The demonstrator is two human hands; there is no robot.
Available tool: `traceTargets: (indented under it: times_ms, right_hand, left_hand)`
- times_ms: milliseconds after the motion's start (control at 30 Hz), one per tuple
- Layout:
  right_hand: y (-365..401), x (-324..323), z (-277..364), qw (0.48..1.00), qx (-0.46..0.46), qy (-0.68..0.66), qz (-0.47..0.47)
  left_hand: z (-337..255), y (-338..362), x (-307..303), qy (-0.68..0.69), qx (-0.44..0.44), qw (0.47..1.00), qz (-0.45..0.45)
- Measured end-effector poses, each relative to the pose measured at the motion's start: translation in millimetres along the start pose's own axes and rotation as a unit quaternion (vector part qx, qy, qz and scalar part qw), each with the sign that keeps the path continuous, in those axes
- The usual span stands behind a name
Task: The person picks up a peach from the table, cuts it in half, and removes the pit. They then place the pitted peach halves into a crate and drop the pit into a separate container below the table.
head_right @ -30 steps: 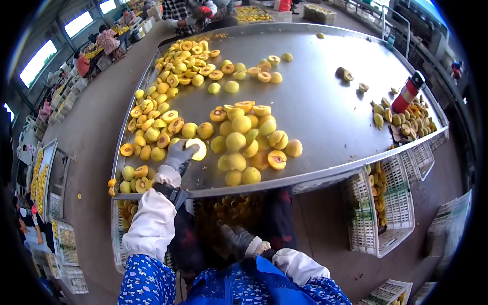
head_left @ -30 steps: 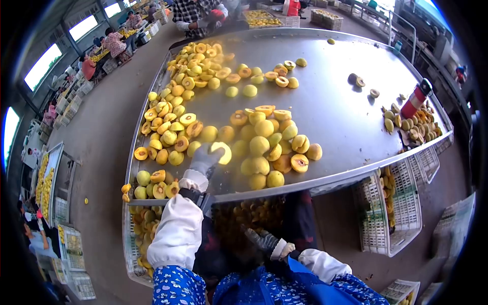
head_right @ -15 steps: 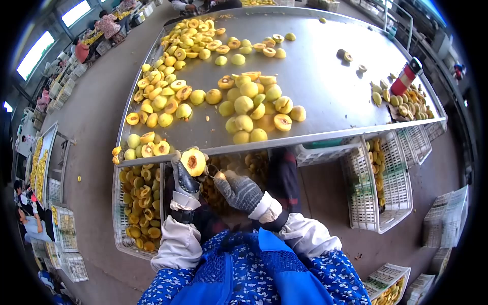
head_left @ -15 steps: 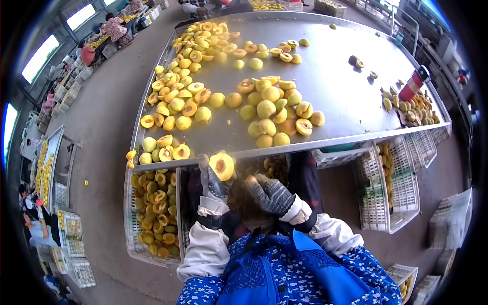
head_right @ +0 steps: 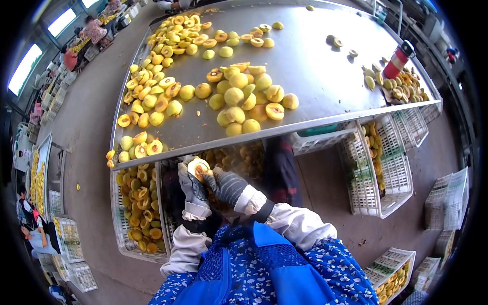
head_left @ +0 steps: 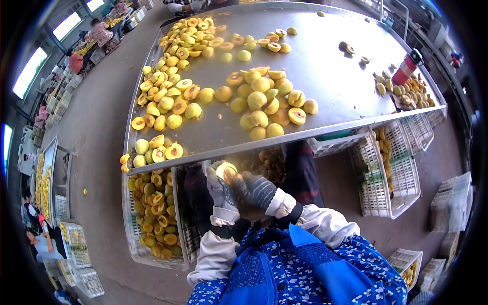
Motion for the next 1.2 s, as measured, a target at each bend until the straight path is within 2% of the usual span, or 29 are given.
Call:
traceTargets:
  times_ms: [67,133,233,267,333,367,400,433,467,500,533,600,667,733,767,867,900,967,1067,1167,1200]
  right_hand:
    - [1.9,8.5,-8.3,1.000,0.021,-0.008,0.015]
    - [4.7,11.9,-13.5,0.999,0.024,-0.027,0.021]
    - [10.1,-0.7,-4.5,0.999,-0.038,-0.039,-0.004]
    - [11.8,-5.9,-0.3,0.997,-0.069,-0.038,-0.016]
    - [11.8,1.1,-17.7,0.994,-0.010,-0.106,0.003]
    - [9.9,6.8,-22.1,0.990,0.010,-0.142,0.019]
    - [14.8,-7.6,-7.6,0.973,0.078,-0.215,0.035]
    - [16.1,3.3,-21.3,0.967,0.084,-0.240,0.000]
    - [20.3,2.5,-20.3,0.992,-0.062,-0.093,-0.061]
    - [23.9,-0.9,-17.6,0.989,-0.122,-0.006,-0.085]
    - [27.8,-4.4,-15.9,0.973,-0.180,0.078,-0.118]
    - [28.2,-9.4,-11.7,0.970,-0.197,0.118,-0.076]
    - [29.8,-8.8,-8.7,0.965,-0.205,0.136,-0.089]
    - [25.2,-11.4,-5.1,0.977,-0.194,0.083,-0.032]
    - [22.7,-14.0,0.5,0.980,-0.189,0.060,-0.011]
    - [18.0,-8.4,-4.4,0.996,-0.058,0.021,0.058]
    - [21.8,-6.0,-11.1,0.997,-0.069,0.041,0.014]
    - [19.6,-9.1,-2.6,0.997,-0.058,0.038,0.045]
    - [23.5,-9.6,-11.9,0.993,-0.114,0.025,0.018]
    - [30.7,-14.3,-0.9,0.983,-0.181,0.000,-0.032]
    - [26.3,-5.1,-26.3,0.989,-0.055,-0.119,0.073]
  left_hand:
    - [0.4,2.8,0.9,-0.032,0.025,0.999,0.000]
    - [-3.6,6.9,2.9,0.003,0.012,1.000,0.000]
    - [-5.3,6.0,5.0,-0.080,0.088,0.993,-0.010]
    - [-8.6,9.9,9.4,-0.077,0.080,0.994,-0.009]
    - [-21.5,17.2,18.2,-0.071,0.070,0.995,-0.016]
    - [-19.6,16.1,16.9,-0.144,0.127,0.981,0.015]
    - [-18.4,16.8,15.2,-0.218,0.187,0.957,0.036]
    - [-17.5,19.4,13.0,-0.285,0.247,0.925,0.048]
    - [-9.0,19.0,9.9,-0.368,0.282,0.883,0.069]
    - [-25.2,19.5,19.6,-0.389,0.319,0.863,0.042]
    - [-24.7,19.6,22.5,-0.390,0.293,0.872,0.052]
    - [-3.5,17.5,19.3,-0.325,0.232,0.917,0.018]
    - [6.0,17.5,19.5,-0.263,0.190,0.946,0.014]
    - [7.0,19.0,19.8,-0.275,0.160,0.948,0.004]
    - [1.4,21.5,18.9,-0.294,0.184,0.938,-0.009]
    - [-15.2,24.1,20.2,-0.291,0.205,0.934,-0.025]
    - [-19.3,24.9,20.2,-0.290,0.208,0.934,-0.019]
    - [-13.3,22.6,17.9,-0.289,0.206,0.935,-0.009]
    - [-14.7,24.6,19.2,-0.246,0.183,0.952,0.014]
    - [-34.6,23.8,19.1,-0.307,0.269,0.911,0.052]
    - [-36.8,25.3,20.1,-0.350,0.282,0.890,0.077]
Point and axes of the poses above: each hand's wrist, its own y-axis away from the middle knuckle, its own x-axis out of the palm, z = x × y, the point moved 4 cm from there along -y, towards the middle knuckle, and after that the axes turned 10 degrees about x, right-handed, at the moved point
